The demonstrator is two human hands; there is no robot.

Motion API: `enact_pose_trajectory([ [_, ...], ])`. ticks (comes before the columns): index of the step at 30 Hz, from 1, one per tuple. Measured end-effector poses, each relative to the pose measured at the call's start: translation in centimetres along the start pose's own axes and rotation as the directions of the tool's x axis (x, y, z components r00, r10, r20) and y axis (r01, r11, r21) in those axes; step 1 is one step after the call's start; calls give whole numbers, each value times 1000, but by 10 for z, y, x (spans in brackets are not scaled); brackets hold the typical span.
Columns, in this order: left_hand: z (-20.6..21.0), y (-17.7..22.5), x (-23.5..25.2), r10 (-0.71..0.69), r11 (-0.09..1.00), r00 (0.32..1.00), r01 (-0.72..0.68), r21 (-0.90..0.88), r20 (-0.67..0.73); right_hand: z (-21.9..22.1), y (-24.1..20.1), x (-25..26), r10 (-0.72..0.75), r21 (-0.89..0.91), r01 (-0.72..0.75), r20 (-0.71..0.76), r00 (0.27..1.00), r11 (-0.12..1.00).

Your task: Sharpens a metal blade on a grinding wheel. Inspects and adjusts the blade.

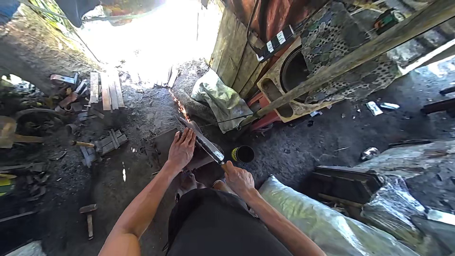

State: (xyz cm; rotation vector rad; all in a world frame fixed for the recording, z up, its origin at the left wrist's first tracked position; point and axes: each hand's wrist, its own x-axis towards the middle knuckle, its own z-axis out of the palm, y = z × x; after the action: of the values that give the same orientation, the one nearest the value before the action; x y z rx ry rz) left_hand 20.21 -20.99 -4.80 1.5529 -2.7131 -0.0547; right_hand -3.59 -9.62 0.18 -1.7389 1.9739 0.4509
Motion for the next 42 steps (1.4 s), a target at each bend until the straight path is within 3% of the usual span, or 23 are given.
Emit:
enact_pose_trajectory([
  [3, -1, 5, -2, 3, 1000, 1000, -4, -30, -11, 1, 5, -2, 11, -7, -10, 16, 1000, 1000],
  [14, -5, 83, -25, 92, 986, 996, -92, -142, -1, 25, 76, -69, 36, -74, -42, -83, 996, 996],
  [17, -7, 75, -25, 86, 987, 996, -85, -134, -1, 26, 69, -64, 31, -70, -34, -47, 998, 997],
  [23, -4, 17, -7, 20, 997, 1000, -19, -68, 7, 8, 10, -17, 28, 22, -28, -8, 1000, 999],
  [27, -2, 5, -3, 16, 1000, 1000, -16, -23, -23, 11, 3, -6, 11, 10, -11, -19, 1000, 1000],
  [37, 1, 93, -28, 98, 977, 994, -106, -187, -51, 28, 85, -77, 63, -44, -65, -31, 998, 997],
  [39, -14, 107, -30, 120, 968, 992, -125, -217, -34, 20, 104, -91, 61, 81, -61, 4, 998, 995],
  [40, -25, 114, -29, 133, 965, 991, -133, -227, -16, 14, 116, -96, 50, 239, -68, 81, 996, 969],
  [41, -37, 122, -27, 146, 962, 989, -146, -232, -15, 7, 127, -101, 6, 465, -80, 159, 987, 882],
  [42, -49, 129, -25, 158, 959, 987, -163, -233, -37, 3, 139, -107, -60, 680, -122, 238, 970, 723],
])
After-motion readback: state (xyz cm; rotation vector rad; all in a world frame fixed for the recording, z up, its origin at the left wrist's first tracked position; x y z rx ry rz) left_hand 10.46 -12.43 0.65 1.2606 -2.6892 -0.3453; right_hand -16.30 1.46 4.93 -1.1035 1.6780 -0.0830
